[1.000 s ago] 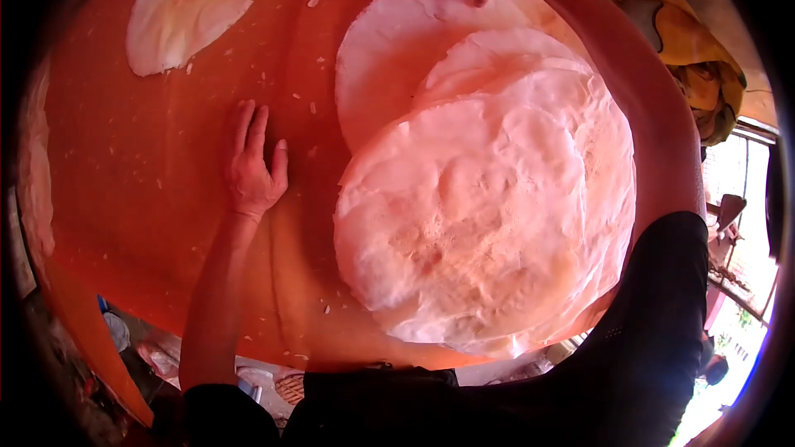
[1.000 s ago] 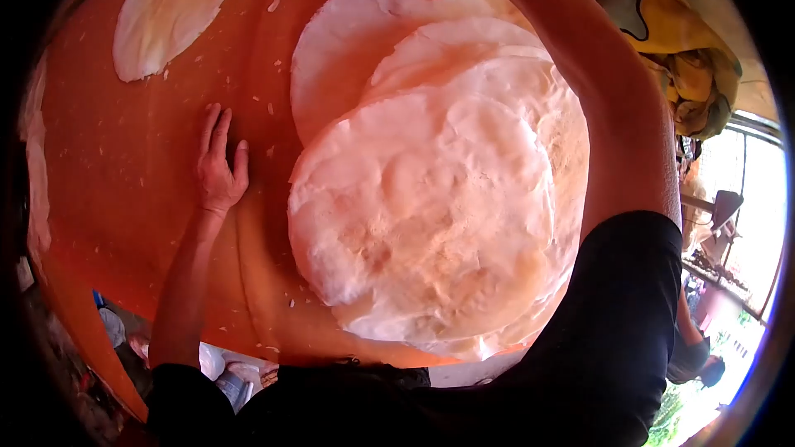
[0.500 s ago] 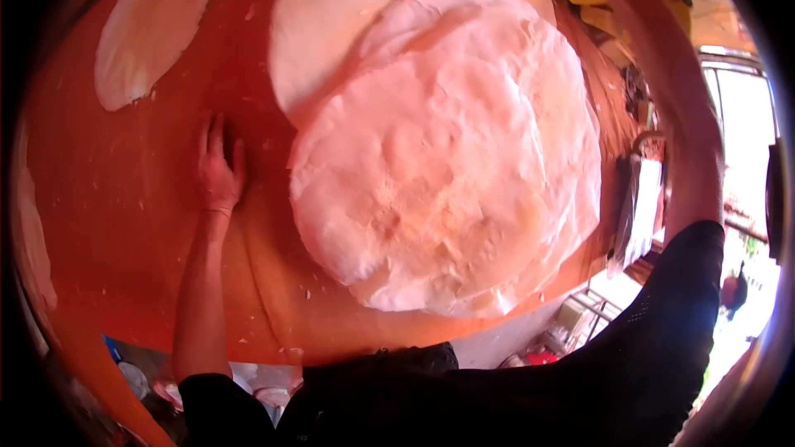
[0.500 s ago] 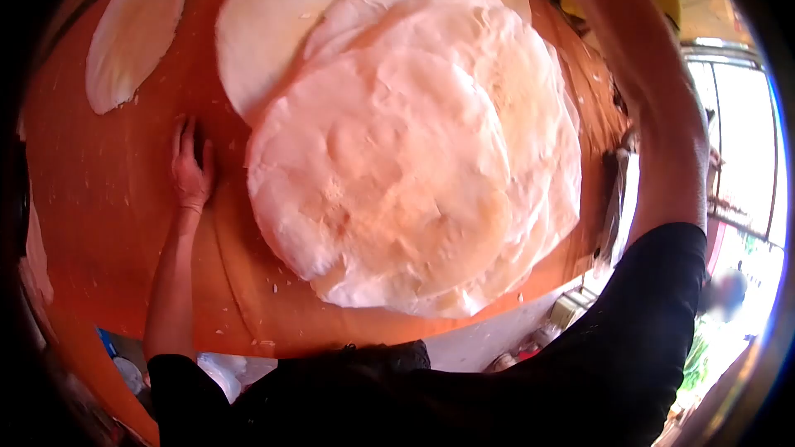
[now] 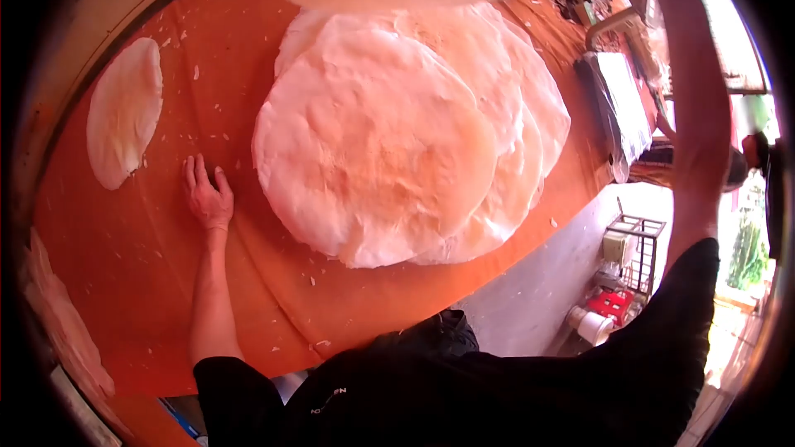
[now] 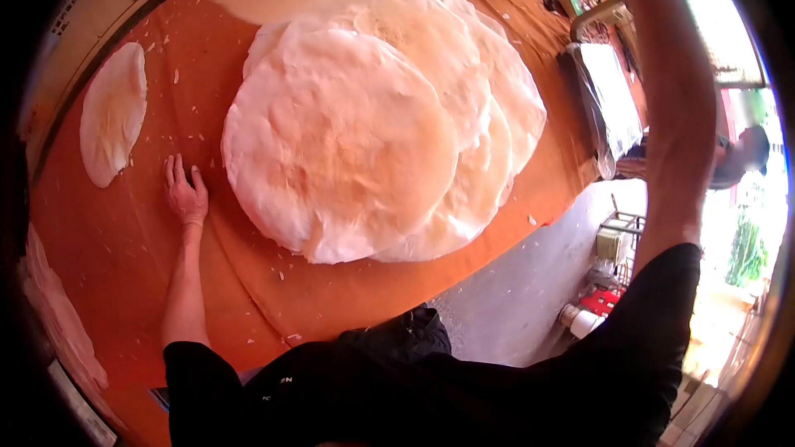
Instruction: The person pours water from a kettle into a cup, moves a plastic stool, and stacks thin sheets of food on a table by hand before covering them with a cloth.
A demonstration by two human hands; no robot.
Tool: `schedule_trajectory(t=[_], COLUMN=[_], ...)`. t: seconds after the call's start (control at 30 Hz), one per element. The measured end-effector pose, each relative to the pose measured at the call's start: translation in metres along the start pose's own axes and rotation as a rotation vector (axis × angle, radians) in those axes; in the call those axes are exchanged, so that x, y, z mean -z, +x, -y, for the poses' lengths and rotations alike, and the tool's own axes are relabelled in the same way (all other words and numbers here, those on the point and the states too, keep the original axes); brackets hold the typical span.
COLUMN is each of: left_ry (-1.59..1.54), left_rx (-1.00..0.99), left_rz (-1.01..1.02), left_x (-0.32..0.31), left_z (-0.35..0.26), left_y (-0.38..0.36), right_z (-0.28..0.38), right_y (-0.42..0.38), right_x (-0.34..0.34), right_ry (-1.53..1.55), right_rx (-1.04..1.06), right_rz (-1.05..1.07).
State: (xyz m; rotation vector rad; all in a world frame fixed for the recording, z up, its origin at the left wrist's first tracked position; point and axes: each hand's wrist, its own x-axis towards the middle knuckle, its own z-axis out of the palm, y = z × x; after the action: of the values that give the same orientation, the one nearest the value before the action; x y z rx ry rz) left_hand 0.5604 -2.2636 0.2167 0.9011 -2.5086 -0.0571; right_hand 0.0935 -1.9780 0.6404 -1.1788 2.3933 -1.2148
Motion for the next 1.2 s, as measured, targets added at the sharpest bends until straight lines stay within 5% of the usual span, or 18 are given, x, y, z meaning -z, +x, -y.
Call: schedule_trajectory(t=[0.17,0.2,0.27,0.33,0.37,0.4,0.57,0.67,0.83,0.9,1.03,1.2], left_ry=[0.116,0.117,0.121,0.132,0.125,0.122,0.082,-0.015,-0.083,-0.404,0.13,0.078], left_rx=[-0.013,-0.021,-0.038,-0.033,-0.032,-0.032,-0.071,0.012,0.051,0.313,0.111,-0.048], left_rz=[0.002,-0.007,-0.023,-0.028,-0.03,-0.024,-0.063,-0.091,-0.091,0.185,-0.089,0.118], left_x=[0.006,0.007,0.007,0.006,0.004,0.002,0.009,0.001,0.016,0.033,0.037,0.015], left_z=[-0.004,-0.004,-0.003,-0.004,-0.004,-0.002,-0.007,-0.001,0.005,0.016,0.096,0.18], left_y=[0.003,0.003,0.002,0.005,0.005,0.002,0.01,0.003,0.023,0.047,0.113,0.14], right_z=[-0.176,-0.205,-0.222,-0.217,-0.219,-0.218,-0.163,-0.2,-0.205,-0.216,-0.226,-0.226], right_y=[-0.108,-0.15,-0.183,-0.206,-0.206,-0.211,-0.157,-0.161,-0.158,-0.161,-0.16,-0.16], right_x=[-0.045,-0.068,-0.081,-0.08,-0.094,-0.098,-0.193,-0.264,-0.269,-0.273,-0.275,-0.274], right_ry=[0.586,0.557,0.31,-0.199,-0.634,-0.796,-0.936,-0.889,-0.928,-0.948,-0.976,-0.961], right_rx=[-0.68,-0.37,-1.064,-1.0,-0.497,-0.433,0.051,-0.35,-0.364,-0.324,-0.311,-0.295], right_rz=[-0.191,-0.289,-0.224,-0.235,-0.485,-0.558,-0.373,-0.099,-0.067,-0.112,-0.114,-0.123])
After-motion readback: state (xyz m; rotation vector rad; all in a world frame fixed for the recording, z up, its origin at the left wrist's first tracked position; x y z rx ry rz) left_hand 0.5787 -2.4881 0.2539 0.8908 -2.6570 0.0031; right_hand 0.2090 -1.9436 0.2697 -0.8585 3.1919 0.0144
